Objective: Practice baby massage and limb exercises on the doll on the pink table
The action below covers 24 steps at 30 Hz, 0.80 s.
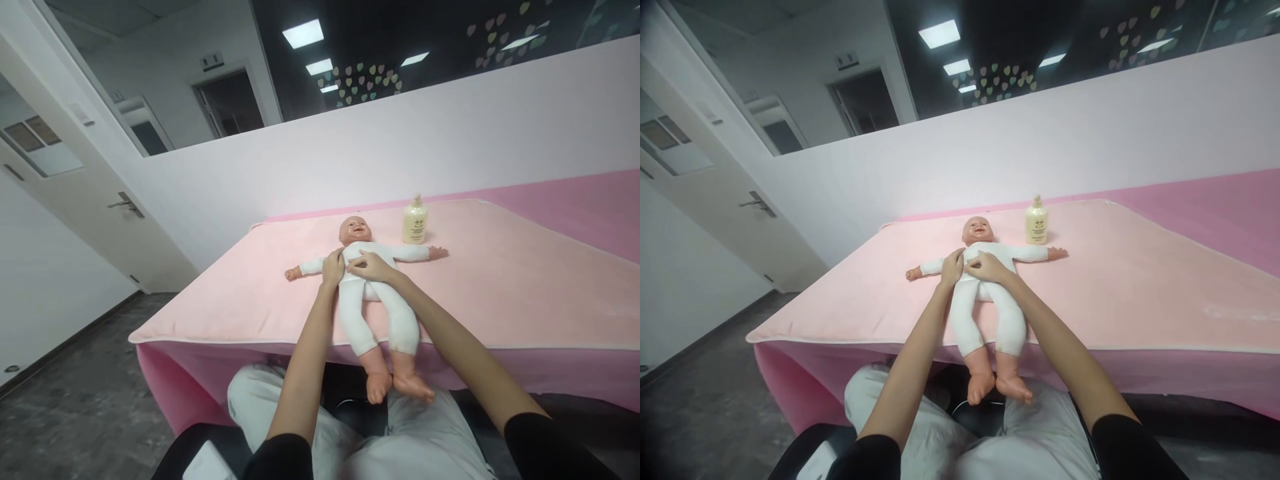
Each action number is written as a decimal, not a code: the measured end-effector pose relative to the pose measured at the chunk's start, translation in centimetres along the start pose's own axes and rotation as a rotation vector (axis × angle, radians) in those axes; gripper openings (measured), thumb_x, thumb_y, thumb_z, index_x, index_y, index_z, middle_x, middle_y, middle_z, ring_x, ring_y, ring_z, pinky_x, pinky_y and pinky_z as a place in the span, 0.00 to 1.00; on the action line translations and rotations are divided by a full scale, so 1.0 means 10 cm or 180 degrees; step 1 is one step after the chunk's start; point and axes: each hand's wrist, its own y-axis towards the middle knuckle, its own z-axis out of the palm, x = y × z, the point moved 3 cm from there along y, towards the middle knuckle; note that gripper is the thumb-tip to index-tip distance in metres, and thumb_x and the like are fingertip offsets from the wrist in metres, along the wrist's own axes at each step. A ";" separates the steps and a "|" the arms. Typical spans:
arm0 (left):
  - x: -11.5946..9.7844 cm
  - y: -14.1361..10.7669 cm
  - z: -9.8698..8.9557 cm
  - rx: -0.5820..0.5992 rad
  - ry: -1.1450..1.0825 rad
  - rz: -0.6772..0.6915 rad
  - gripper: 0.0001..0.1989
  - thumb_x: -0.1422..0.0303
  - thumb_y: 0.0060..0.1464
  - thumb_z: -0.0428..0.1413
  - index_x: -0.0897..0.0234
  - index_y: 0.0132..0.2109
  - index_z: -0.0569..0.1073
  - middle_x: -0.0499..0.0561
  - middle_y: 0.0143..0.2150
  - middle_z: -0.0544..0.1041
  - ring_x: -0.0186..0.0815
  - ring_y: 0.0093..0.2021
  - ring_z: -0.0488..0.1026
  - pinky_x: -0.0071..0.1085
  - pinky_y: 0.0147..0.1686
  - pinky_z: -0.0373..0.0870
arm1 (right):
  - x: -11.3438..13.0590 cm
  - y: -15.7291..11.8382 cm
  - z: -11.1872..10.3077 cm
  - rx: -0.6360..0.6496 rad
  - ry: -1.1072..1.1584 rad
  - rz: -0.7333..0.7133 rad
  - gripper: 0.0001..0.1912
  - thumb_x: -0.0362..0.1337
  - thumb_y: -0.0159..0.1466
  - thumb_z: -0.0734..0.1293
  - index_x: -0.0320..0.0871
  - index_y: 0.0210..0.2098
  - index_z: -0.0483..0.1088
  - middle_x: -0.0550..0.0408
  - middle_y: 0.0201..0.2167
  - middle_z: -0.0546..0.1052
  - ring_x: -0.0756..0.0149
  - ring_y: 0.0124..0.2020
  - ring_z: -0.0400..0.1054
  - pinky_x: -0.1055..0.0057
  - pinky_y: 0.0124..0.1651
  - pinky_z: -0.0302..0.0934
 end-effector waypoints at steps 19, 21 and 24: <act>-0.47 -0.10 -0.18 0.0968 -0.2815 -0.0302 0.20 0.54 0.55 0.52 0.66 0.34 0.79 0.58 0.42 0.81 0.47 0.53 0.74 0.46 0.61 0.61 | -0.66 -0.02 -0.38 -0.1316 -0.0029 0.1304 0.22 0.36 0.62 0.57 0.38 0.51 0.72 0.44 0.54 0.73 0.57 0.57 0.65 0.56 0.62 0.54; -0.57 -0.18 -0.15 0.1716 -0.2063 0.0304 0.14 0.56 0.51 0.58 0.63 0.31 0.80 0.55 0.39 0.82 0.48 0.56 0.72 0.48 0.66 0.51 | -0.74 -0.03 -0.40 -0.1612 0.0342 0.1354 0.20 0.32 0.57 0.58 0.39 0.45 0.75 0.47 0.49 0.77 0.60 0.53 0.69 0.60 0.59 0.58; -0.65 -0.24 -0.09 0.2113 -0.1145 0.0895 0.09 0.60 0.52 0.58 0.55 0.37 0.81 0.50 0.51 0.78 0.46 0.65 0.60 0.51 0.68 0.32 | -0.78 -0.04 -0.40 -0.1887 0.0631 0.1401 0.18 0.30 0.53 0.59 0.41 0.39 0.77 0.50 0.44 0.79 0.61 0.50 0.70 0.61 0.59 0.59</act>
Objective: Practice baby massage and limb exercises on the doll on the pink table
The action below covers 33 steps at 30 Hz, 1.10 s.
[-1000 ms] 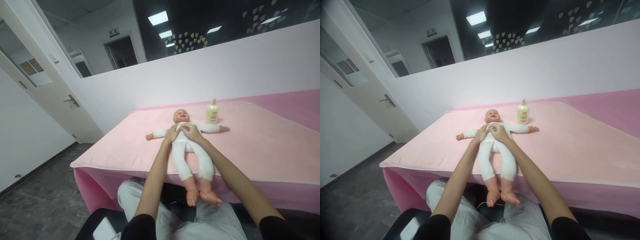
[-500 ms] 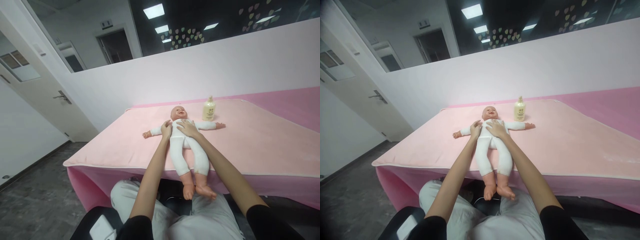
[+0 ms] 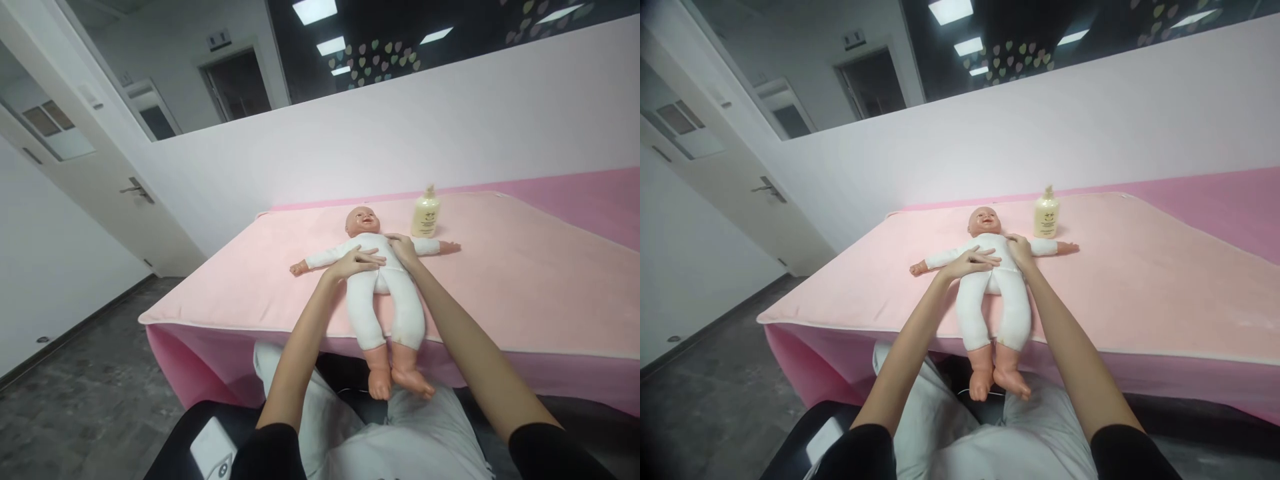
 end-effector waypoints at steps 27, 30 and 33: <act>0.61 0.03 -0.21 -0.2629 0.1284 -0.0937 0.15 0.71 0.59 0.49 0.66 0.48 0.77 0.54 0.48 0.80 0.35 0.48 0.75 0.30 0.54 0.67 | 0.49 -0.34 0.33 0.1894 -0.1794 -0.1128 0.22 0.47 0.67 0.59 0.51 0.58 0.67 0.55 0.67 0.55 0.56 0.70 0.40 0.45 0.68 0.23; 0.61 0.02 -0.21 -0.2631 0.1225 -0.0960 0.16 0.72 0.59 0.48 0.67 0.48 0.77 0.54 0.48 0.79 0.35 0.49 0.75 0.30 0.54 0.67 | 0.47 -0.32 0.31 0.1653 -0.2103 -0.0924 0.25 0.51 0.67 0.56 0.54 0.62 0.61 0.56 0.70 0.49 0.55 0.70 0.38 0.42 0.67 0.25; 0.61 0.02 -0.21 -0.2624 0.1187 -0.0969 0.16 0.72 0.59 0.48 0.68 0.48 0.77 0.54 0.49 0.79 0.35 0.49 0.75 0.30 0.55 0.67 | 0.42 -0.30 0.32 0.1587 -0.2131 -0.0810 0.27 0.53 0.67 0.54 0.55 0.64 0.58 0.56 0.70 0.49 0.55 0.70 0.38 0.41 0.67 0.27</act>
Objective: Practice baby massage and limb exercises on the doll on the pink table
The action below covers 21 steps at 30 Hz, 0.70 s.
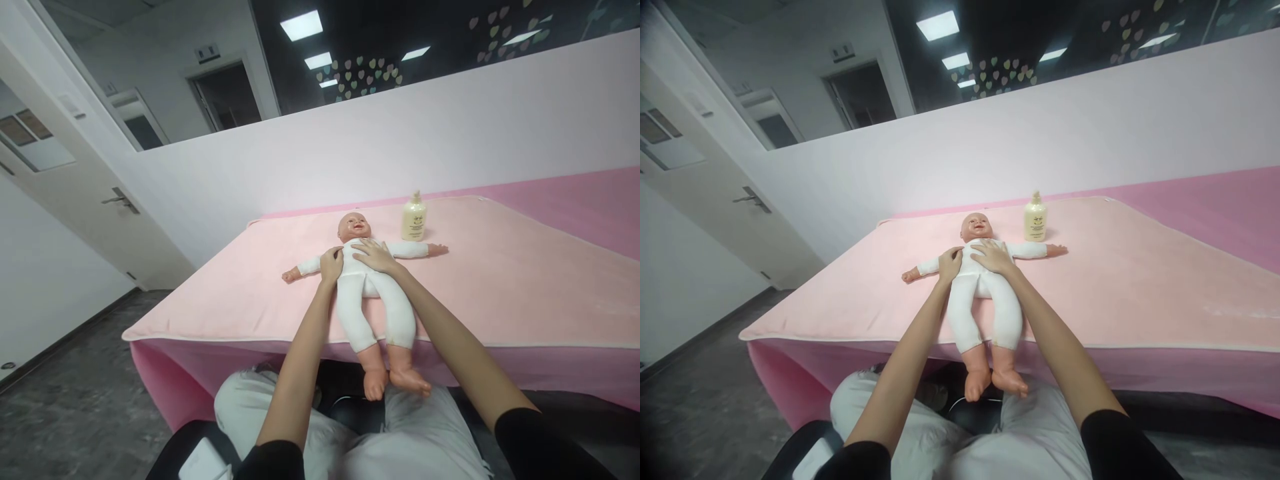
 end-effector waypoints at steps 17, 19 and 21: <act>-0.36 -0.11 0.02 0.1312 -0.0758 0.0852 0.13 0.69 0.53 0.54 0.64 0.42 0.80 0.54 0.47 0.80 0.38 0.57 0.70 0.35 0.60 0.62 | -0.52 0.04 -0.02 -0.1414 0.1098 0.0730 0.16 0.36 0.67 0.57 0.39 0.46 0.74 0.47 0.47 0.77 0.62 0.49 0.70 0.71 0.52 0.59; -0.44 -0.16 0.03 0.1711 -0.0672 0.1014 0.13 0.65 0.54 0.54 0.61 0.44 0.80 0.52 0.50 0.79 0.39 0.63 0.65 0.39 0.66 0.52 | -0.52 0.05 -0.01 -0.1457 0.1150 0.0711 0.16 0.36 0.66 0.58 0.40 0.44 0.75 0.48 0.46 0.77 0.62 0.48 0.70 0.71 0.51 0.59; -0.49 -0.17 0.03 0.2009 -0.0421 0.1122 0.16 0.62 0.57 0.50 0.57 0.48 0.78 0.49 0.55 0.76 0.38 0.67 0.57 0.44 0.69 0.41 | -0.52 0.06 0.00 -0.1502 0.1211 0.0706 0.15 0.36 0.66 0.58 0.40 0.43 0.75 0.48 0.46 0.78 0.62 0.47 0.70 0.70 0.51 0.59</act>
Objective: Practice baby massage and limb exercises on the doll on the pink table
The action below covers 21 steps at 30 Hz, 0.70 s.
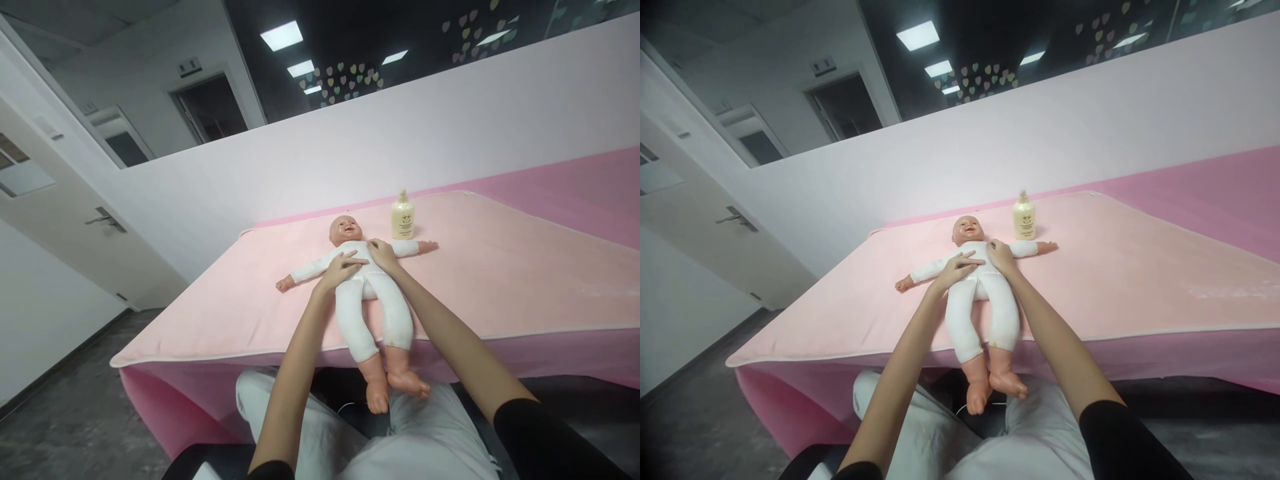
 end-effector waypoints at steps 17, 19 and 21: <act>0.23 0.01 0.01 -0.0634 0.0951 -0.1256 0.25 0.60 0.63 0.38 0.52 0.66 0.57 0.50 0.71 0.51 0.40 0.71 0.47 0.56 0.66 0.40 | 0.51 -0.30 -0.04 0.1028 0.1218 -0.0516 0.11 0.33 0.54 0.62 0.43 0.25 0.77 0.52 0.34 0.80 0.59 0.44 0.73 0.63 0.55 0.63; 0.24 -0.03 0.00 -0.0768 0.0918 -0.1307 0.25 0.63 0.63 0.37 0.53 0.66 0.57 0.52 0.70 0.53 0.39 0.70 0.49 0.56 0.66 0.39 | 0.54 -0.35 0.01 0.1073 0.0402 -0.0805 0.16 0.32 0.57 0.60 0.45 0.37 0.78 0.54 0.44 0.79 0.60 0.52 0.70 0.62 0.61 0.57; 0.23 -0.03 0.00 -0.0806 0.1002 -0.1342 0.26 0.64 0.63 0.36 0.57 0.67 0.56 0.54 0.70 0.54 0.40 0.70 0.51 0.57 0.66 0.38 | 0.54 -0.36 0.06 0.1170 -0.0336 -0.1058 0.21 0.32 0.61 0.58 0.46 0.50 0.74 0.55 0.55 0.73 0.61 0.60 0.62 0.58 0.67 0.47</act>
